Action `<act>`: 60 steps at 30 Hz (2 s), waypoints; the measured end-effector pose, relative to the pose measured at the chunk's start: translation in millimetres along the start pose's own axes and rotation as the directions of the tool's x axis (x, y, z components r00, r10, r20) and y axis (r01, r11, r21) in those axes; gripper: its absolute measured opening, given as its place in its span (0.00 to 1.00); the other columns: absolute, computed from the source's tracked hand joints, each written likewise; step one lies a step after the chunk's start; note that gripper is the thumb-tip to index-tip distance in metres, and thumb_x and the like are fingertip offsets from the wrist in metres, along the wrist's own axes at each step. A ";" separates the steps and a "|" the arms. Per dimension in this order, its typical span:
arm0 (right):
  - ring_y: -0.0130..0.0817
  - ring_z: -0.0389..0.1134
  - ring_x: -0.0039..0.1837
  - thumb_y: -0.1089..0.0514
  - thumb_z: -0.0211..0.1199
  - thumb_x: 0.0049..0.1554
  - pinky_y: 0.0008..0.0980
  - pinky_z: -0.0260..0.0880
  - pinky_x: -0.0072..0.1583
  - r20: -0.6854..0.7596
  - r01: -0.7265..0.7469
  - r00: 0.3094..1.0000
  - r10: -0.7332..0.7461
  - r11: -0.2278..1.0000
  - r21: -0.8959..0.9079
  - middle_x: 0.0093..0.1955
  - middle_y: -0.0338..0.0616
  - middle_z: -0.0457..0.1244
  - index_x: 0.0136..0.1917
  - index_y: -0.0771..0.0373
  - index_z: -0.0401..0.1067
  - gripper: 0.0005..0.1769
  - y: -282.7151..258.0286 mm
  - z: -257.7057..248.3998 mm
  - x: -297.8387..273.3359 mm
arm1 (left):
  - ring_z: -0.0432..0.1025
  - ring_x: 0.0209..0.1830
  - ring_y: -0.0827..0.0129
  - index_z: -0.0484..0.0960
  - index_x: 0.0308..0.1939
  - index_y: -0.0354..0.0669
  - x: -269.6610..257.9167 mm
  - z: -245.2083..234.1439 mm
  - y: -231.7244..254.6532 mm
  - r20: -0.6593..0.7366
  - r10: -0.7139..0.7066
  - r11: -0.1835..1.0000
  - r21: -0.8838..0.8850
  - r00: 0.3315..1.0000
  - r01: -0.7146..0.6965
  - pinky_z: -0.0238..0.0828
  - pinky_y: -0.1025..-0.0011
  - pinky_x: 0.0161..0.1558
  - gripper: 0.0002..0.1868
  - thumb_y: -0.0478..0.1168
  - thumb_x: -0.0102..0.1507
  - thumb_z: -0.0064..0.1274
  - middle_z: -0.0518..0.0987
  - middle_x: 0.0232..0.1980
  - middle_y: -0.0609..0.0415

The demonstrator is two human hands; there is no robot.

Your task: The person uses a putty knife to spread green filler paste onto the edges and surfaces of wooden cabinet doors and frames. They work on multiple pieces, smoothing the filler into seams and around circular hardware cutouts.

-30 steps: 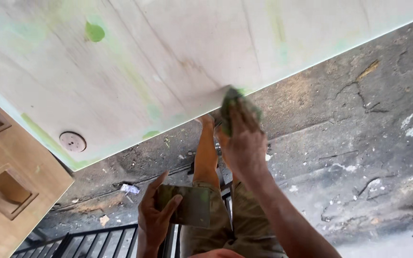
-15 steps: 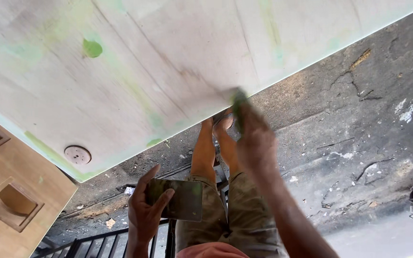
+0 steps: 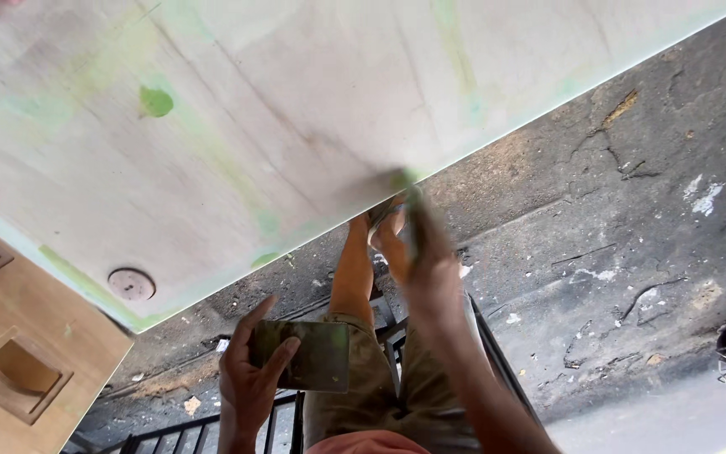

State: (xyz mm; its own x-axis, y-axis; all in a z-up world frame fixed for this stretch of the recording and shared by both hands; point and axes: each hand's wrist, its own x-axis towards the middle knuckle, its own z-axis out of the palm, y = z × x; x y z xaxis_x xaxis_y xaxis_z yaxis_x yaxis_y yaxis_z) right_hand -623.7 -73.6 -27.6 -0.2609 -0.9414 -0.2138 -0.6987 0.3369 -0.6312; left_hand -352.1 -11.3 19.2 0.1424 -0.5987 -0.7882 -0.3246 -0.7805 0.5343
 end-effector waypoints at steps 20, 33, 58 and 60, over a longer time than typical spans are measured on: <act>0.53 0.60 0.79 0.56 0.77 0.57 0.58 0.61 0.78 0.322 0.664 0.745 -0.584 0.697 -0.271 0.79 0.58 0.56 0.76 0.66 0.63 0.39 98.9 -101.0 86.7 | 0.65 0.33 0.79 0.81 0.66 0.51 -11.3 161.4 97.2 -0.209 0.012 0.999 -0.032 0.978 -0.019 0.67 0.80 0.36 0.31 0.43 0.57 0.64 0.78 0.37 0.63; 0.58 0.66 0.71 0.52 0.54 0.68 0.52 0.72 0.66 0.314 0.401 0.879 -0.360 0.913 -0.075 0.74 0.60 0.61 0.78 0.68 0.56 0.30 69.8 -130.1 138.9 | 0.66 0.32 0.77 0.79 0.68 0.48 -58.2 219.9 89.0 -0.324 -0.179 0.936 -0.348 0.929 0.058 0.65 0.80 0.36 0.31 0.39 0.59 0.62 0.79 0.38 0.59; 0.51 0.65 0.73 0.66 0.45 0.64 0.39 0.72 0.64 0.317 0.074 0.948 -0.032 0.990 -0.121 0.78 0.55 0.58 0.79 0.63 0.57 0.29 222.1 -294.6 156.0 | 0.69 0.37 0.76 0.78 0.69 0.41 -0.2 249.9 152.1 -0.212 -0.048 0.961 -0.276 0.976 -0.012 0.68 0.81 0.41 0.31 0.35 0.60 0.60 0.80 0.46 0.55; 0.52 0.61 0.78 0.73 0.45 0.62 0.43 0.61 0.75 0.274 0.177 0.954 -0.121 0.966 -0.190 0.79 0.54 0.57 0.79 0.65 0.57 0.32 245.3 -304.5 170.8 | 0.66 0.33 0.77 0.78 0.69 0.41 3.9 273.7 162.3 -0.184 -0.002 0.961 -0.271 0.983 -0.048 0.66 0.82 0.37 0.31 0.36 0.59 0.61 0.79 0.41 0.58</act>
State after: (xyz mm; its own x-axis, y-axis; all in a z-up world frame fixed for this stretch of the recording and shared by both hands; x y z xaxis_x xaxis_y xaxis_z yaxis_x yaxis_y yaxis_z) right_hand -1042.5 -147.1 8.1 0.0186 -0.9431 -0.3320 -0.8473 0.1614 -0.5060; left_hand -660.1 -91.1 19.3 0.3124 -0.6198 -0.7199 -0.0655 -0.7701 0.6345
